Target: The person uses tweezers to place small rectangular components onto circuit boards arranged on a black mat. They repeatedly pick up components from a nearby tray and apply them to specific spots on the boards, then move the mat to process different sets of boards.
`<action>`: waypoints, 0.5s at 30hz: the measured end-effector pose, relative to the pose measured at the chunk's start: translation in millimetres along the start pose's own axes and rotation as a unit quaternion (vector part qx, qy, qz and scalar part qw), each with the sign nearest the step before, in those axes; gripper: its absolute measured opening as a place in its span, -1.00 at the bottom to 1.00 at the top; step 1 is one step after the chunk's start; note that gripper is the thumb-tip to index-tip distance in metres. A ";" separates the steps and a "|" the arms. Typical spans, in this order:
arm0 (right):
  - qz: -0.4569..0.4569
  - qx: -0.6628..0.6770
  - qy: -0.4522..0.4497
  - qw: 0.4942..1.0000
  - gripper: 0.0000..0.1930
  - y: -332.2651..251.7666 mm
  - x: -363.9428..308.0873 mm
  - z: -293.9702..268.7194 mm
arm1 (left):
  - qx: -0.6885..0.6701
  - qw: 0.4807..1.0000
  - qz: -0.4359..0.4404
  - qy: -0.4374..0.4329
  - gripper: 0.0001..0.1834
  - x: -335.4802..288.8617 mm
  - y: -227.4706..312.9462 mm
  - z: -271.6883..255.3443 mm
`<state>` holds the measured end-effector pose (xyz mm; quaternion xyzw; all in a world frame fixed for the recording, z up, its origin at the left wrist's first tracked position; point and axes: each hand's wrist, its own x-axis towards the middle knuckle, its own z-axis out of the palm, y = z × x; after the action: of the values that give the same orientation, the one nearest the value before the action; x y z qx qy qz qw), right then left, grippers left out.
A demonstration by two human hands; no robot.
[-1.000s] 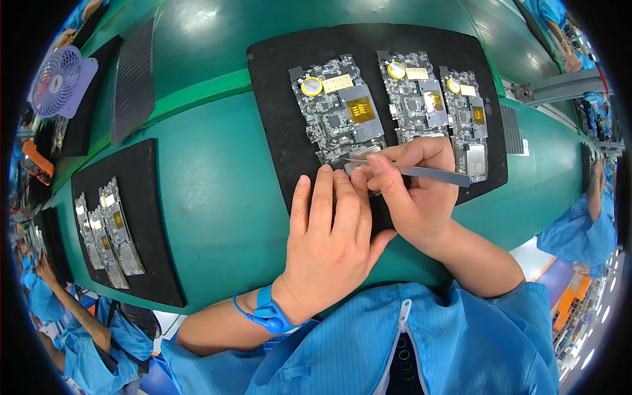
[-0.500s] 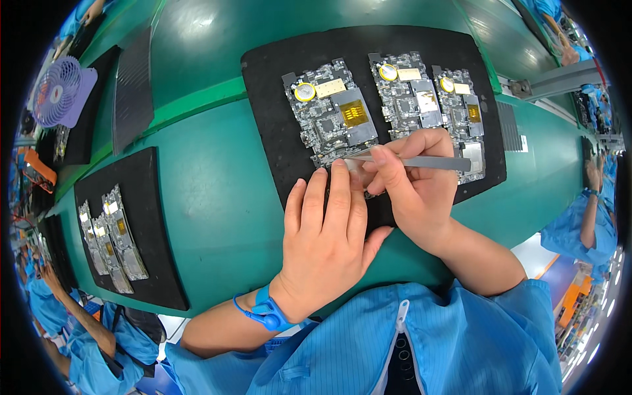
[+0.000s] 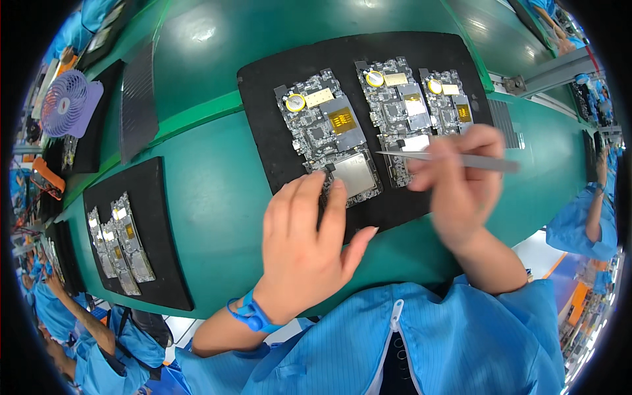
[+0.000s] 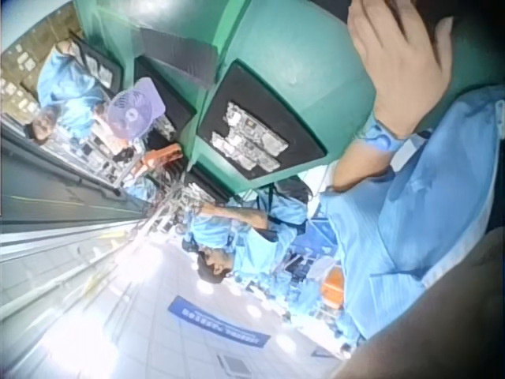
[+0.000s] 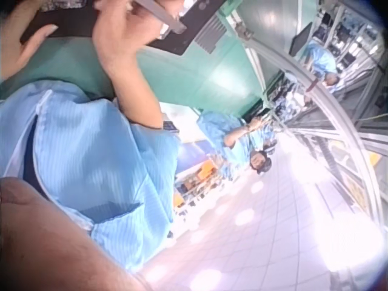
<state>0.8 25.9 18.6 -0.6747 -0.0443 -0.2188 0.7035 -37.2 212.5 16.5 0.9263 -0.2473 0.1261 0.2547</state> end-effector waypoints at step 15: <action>0.380 -0.201 -0.067 0.900 -0.63 -8.3 85.8 -177.9 | -0.501 0.765 -0.405 0.000 -0.34 -5.0 -50.0 -26.3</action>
<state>33.5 -167.7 41.7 -0.7803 0.2138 0.1067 0.5780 -18.1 265.8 16.3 0.6812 0.1228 -0.1301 0.7099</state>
